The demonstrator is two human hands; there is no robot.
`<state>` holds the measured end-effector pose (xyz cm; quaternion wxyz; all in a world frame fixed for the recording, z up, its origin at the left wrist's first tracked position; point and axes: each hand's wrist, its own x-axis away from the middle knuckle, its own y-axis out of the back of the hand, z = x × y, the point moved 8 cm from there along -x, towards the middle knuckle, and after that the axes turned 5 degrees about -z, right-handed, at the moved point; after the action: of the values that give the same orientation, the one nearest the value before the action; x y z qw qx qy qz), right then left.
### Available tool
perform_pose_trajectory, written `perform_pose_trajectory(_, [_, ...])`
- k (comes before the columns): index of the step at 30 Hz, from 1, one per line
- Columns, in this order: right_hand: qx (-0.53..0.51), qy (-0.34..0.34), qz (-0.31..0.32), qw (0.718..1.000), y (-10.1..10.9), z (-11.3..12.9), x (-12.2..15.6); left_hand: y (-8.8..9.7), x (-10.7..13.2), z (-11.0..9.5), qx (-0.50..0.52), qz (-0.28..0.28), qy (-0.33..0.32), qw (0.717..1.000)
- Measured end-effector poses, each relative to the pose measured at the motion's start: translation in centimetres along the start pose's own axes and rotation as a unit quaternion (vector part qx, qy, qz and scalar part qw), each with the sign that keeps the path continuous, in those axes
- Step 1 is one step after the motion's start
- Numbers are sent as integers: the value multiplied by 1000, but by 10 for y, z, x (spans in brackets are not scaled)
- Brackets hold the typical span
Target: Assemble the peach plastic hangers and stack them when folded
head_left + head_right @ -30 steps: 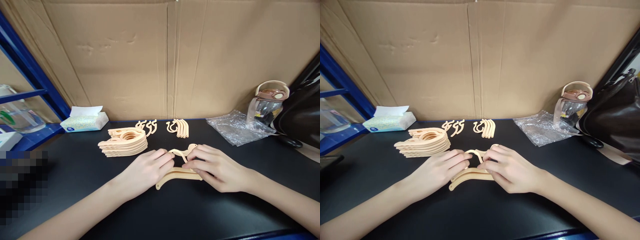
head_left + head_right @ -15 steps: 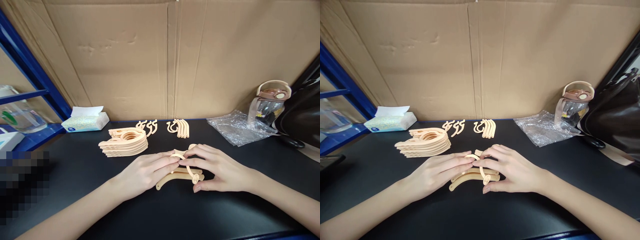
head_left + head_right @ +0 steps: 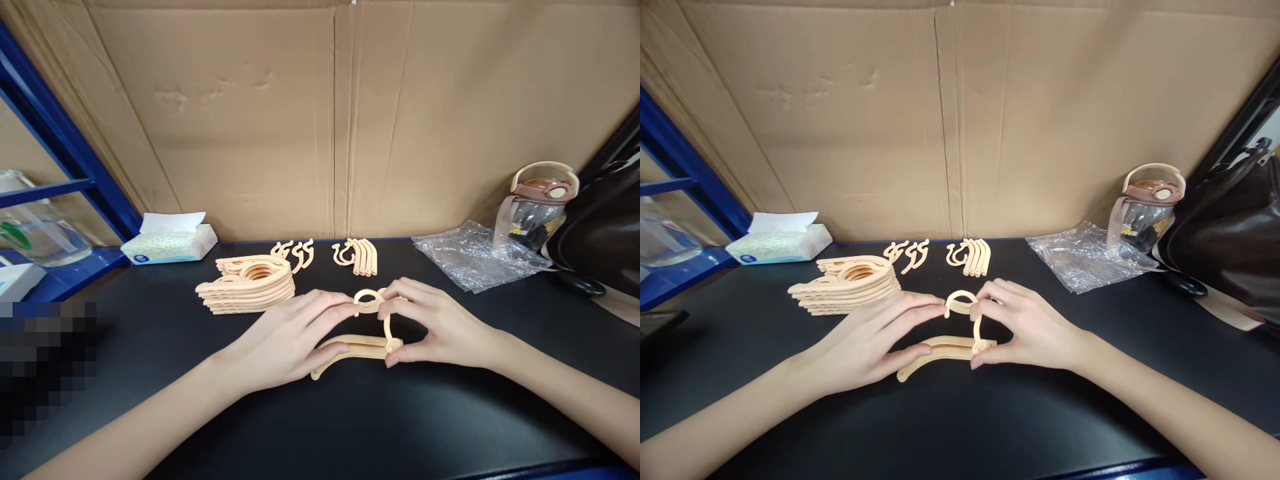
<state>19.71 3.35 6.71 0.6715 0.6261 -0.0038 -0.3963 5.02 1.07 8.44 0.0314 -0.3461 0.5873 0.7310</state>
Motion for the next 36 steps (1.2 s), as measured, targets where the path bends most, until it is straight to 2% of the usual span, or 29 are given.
perform_pose_trajectory(2, [5,-12,-10,1000,2,-7,0,1,2,7,-16,26,26,999])
perform_pose_trajectory(6, [2,-24,-15,1000,3,-13,-1,-7,7,15,-54,114,62,990])
perform_pose_trajectory(11, [-5,-21,-11,1000,2,-12,-1,-18,9,18,-11,184,94,978])
perform_pose_trajectory(15, [-9,-25,-15,1000,3,-12,-1,-23,11,19,28,201,116,972])
perform_pose_trajectory(23, [-23,-49,-19,998,-1,-17,0,-30,15,13,25,243,103,964])
perform_pose_trajectory(36, [-12,-38,-20,999,-1,-15,-1,-35,15,4,53,238,85,966])
